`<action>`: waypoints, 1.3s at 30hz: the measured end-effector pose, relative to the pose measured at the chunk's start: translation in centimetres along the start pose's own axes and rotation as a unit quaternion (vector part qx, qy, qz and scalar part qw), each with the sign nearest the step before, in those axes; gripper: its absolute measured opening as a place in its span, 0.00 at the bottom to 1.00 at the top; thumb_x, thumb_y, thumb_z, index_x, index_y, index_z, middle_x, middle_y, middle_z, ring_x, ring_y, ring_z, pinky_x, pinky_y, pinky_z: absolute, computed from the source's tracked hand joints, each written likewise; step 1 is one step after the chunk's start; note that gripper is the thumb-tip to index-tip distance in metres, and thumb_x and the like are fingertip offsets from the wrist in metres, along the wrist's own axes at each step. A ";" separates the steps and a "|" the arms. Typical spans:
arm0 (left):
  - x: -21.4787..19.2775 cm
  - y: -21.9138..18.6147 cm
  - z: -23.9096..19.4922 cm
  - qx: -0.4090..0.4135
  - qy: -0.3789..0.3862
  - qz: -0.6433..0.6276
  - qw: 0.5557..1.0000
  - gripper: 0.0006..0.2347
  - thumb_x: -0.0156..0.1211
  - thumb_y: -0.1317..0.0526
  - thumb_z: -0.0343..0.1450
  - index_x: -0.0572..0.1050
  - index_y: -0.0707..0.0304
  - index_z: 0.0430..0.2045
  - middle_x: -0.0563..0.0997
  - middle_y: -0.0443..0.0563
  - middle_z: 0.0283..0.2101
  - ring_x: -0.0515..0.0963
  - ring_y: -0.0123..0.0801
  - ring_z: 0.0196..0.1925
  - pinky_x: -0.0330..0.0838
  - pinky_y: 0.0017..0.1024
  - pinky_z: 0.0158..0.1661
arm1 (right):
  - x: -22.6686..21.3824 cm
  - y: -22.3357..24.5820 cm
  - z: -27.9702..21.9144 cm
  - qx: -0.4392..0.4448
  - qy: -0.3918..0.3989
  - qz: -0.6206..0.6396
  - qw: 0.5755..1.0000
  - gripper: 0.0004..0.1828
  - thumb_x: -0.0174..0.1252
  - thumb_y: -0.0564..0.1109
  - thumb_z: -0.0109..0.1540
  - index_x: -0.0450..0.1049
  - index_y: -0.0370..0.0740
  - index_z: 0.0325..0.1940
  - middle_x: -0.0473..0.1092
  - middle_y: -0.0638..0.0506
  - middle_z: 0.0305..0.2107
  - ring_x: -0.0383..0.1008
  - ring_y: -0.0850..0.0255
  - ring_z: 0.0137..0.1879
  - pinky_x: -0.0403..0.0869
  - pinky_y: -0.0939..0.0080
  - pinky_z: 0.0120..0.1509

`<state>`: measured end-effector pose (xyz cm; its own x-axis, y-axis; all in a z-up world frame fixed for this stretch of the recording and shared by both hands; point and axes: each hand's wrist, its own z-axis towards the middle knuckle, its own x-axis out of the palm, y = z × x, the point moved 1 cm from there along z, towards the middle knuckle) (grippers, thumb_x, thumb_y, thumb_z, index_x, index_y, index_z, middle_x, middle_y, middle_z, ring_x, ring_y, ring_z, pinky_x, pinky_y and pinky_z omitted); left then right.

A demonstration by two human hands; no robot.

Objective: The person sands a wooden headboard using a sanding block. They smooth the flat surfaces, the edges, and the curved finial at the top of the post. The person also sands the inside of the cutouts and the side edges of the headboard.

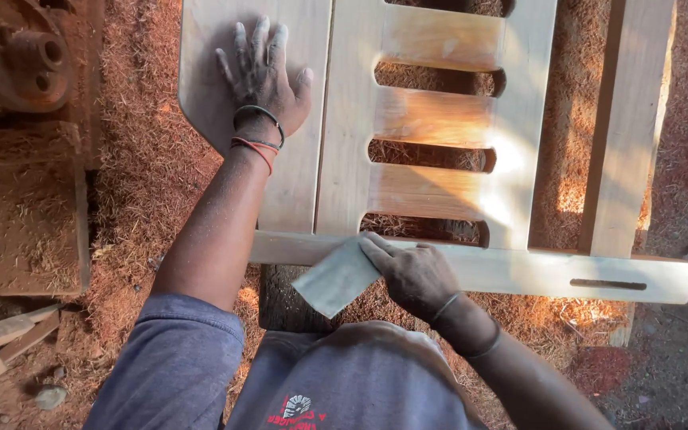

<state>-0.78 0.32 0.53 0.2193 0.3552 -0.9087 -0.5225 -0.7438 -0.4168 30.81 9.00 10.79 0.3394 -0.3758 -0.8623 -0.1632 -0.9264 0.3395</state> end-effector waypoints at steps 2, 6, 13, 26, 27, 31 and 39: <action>-0.1 -0.3 0.4 0.011 -0.007 -0.002 1.000 0.32 0.54 0.47 0.75 0.55 0.60 0.73 0.50 0.57 0.78 0.40 0.58 0.79 0.27 0.67 0.71 | -0.9 -0.9 -0.2 0.002 0.068 -0.038 0.997 0.32 0.52 0.40 0.60 0.64 0.51 0.71 0.73 0.50 0.56 0.80 0.50 0.36 0.78 0.48 0.44; -0.7 -0.5 0.4 -0.001 0.000 0.000 1.000 0.32 0.54 0.47 0.74 0.55 0.60 0.73 0.50 0.57 0.78 0.40 0.58 0.79 0.26 0.67 0.70 | 0.8 -1.7 0.2 -0.090 -0.021 -0.003 0.996 0.29 0.52 0.38 0.58 0.68 0.47 0.66 0.73 0.52 0.59 0.82 0.51 0.41 0.79 0.50 0.45; -0.3 -0.4 0.3 0.000 0.005 0.005 1.000 0.32 0.54 0.47 0.75 0.56 0.60 0.73 0.50 0.57 0.78 0.40 0.58 0.80 0.26 0.67 0.71 | -1.4 -3.2 -0.4 -0.087 -0.004 0.076 0.993 0.30 0.53 0.34 0.56 0.73 0.50 0.62 0.73 0.57 0.60 0.83 0.56 0.38 0.81 0.55 0.38; -0.5 -0.5 0.1 0.003 -0.006 -0.006 1.000 0.31 0.54 0.47 0.75 0.57 0.61 0.73 0.51 0.57 0.78 0.40 0.59 0.79 0.27 0.67 0.71 | -0.2 -3.8 0.3 -0.074 0.016 0.047 0.996 0.25 0.58 0.42 0.59 0.74 0.52 0.62 0.74 0.58 0.58 0.82 0.54 0.38 0.79 0.51 0.37; -0.4 -0.5 0.2 0.003 -0.009 -0.007 1.000 0.31 0.54 0.47 0.75 0.57 0.61 0.73 0.51 0.57 0.77 0.41 0.59 0.79 0.27 0.67 0.70 | 0.3 -3.8 0.4 -0.081 -0.017 0.044 0.996 0.25 0.60 0.45 0.58 0.74 0.54 0.61 0.75 0.59 0.57 0.82 0.55 0.41 0.78 0.51 0.42; -0.4 -0.4 0.3 0.003 -0.010 -0.005 1.000 0.32 0.55 0.47 0.74 0.57 0.61 0.72 0.52 0.58 0.77 0.41 0.59 0.79 0.27 0.67 0.70 | 1.2 -3.6 0.2 -0.091 -0.096 0.026 0.991 0.32 0.65 0.49 0.52 0.74 0.54 0.62 0.75 0.58 0.54 0.80 0.59 0.46 0.75 0.53 0.52; -0.3 -0.4 0.3 0.004 -0.016 -0.006 1.000 0.32 0.55 0.48 0.74 0.57 0.61 0.73 0.52 0.58 0.77 0.41 0.59 0.79 0.27 0.67 0.71 | 1.9 -1.1 0.2 -0.047 -0.128 0.025 0.990 0.36 0.64 0.45 0.51 0.71 0.52 0.65 0.69 0.55 0.65 0.76 0.61 0.50 0.67 0.55 0.58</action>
<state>-0.85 0.67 1.03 0.1990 0.3824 -0.9023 -0.5270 -0.7345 -0.4275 31.45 9.32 8.73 0.0861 -0.4135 -0.9064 -0.0837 -0.9096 0.4070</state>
